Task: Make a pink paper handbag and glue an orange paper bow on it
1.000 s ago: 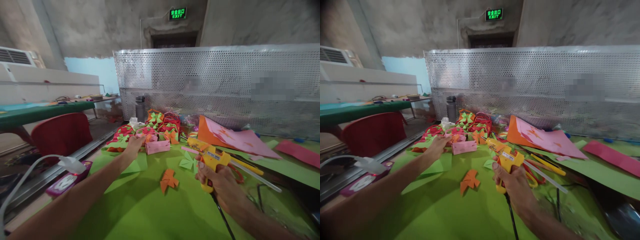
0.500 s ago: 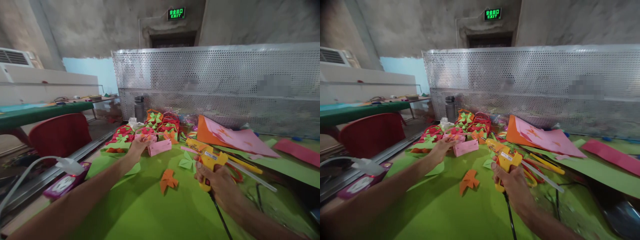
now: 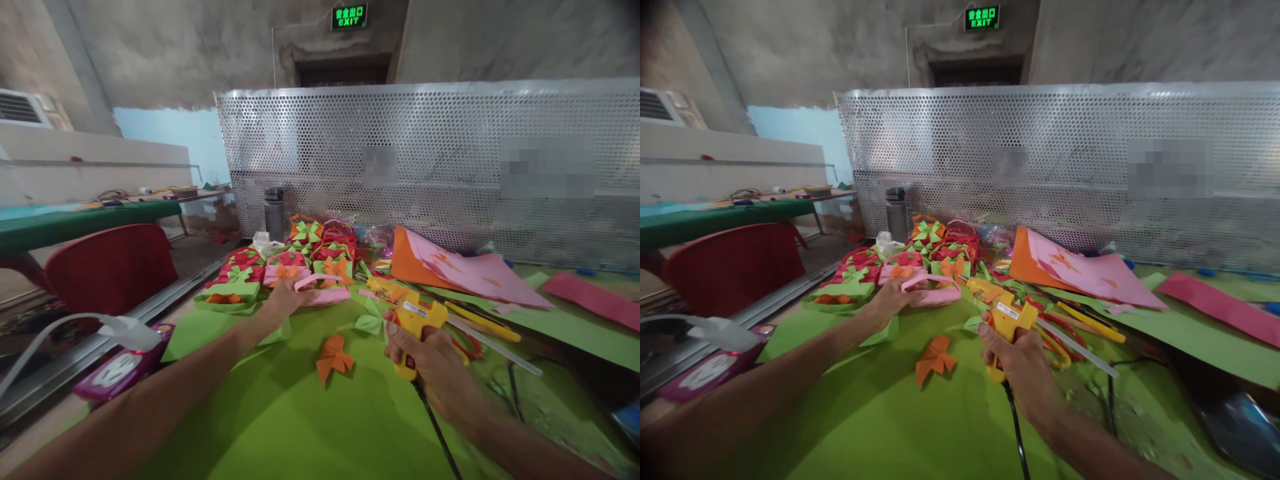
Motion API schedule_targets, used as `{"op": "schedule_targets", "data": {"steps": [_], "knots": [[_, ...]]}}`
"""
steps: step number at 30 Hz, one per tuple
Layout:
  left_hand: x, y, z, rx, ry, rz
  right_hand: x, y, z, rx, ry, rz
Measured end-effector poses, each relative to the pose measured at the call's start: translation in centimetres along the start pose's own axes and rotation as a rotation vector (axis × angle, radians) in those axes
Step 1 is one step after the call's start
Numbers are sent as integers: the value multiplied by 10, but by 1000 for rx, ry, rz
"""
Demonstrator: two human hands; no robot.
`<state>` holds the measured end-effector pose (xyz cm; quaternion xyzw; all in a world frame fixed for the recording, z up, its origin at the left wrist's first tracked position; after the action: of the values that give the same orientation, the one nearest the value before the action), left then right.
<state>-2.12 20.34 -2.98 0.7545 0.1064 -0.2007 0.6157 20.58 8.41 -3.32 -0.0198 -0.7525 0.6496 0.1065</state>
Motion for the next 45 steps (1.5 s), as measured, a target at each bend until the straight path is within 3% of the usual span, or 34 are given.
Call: {"op": "schedule_targets", "data": {"steps": [8,16,22,29,31,38,45], "knots": [[12,11,7,85,-162,-200,2,9,-1,65,-56,-24],[13,11,12,77,-115,-207,2,4,-2,12,-68,11],[15,13,20,-98,-132,50,-13,-15,-7,-61,55,76],[53,34,63,-285,-424,444,-18,-27,-16,-91,128,-65],[59,38,73,-324,-452,528,-15,-31,-17,-98,120,-63],[59,43,81,-263,-399,500,1,-35,-13,-115,-14,-68],[54,49,82,-186,-333,467,-1,-18,-11,41,22,-98]]}}
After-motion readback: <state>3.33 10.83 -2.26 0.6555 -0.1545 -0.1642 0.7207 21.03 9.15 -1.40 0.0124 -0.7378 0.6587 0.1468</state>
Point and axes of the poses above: each hand's wrist, its own z-axis away from the middle knuckle, its own x-axis out of the palm, y = z × x, the point moved 9 cm from there along -z, towards the middle knuckle, and after that the axes turned 10 degrees about -z, right-handed, at the moved point
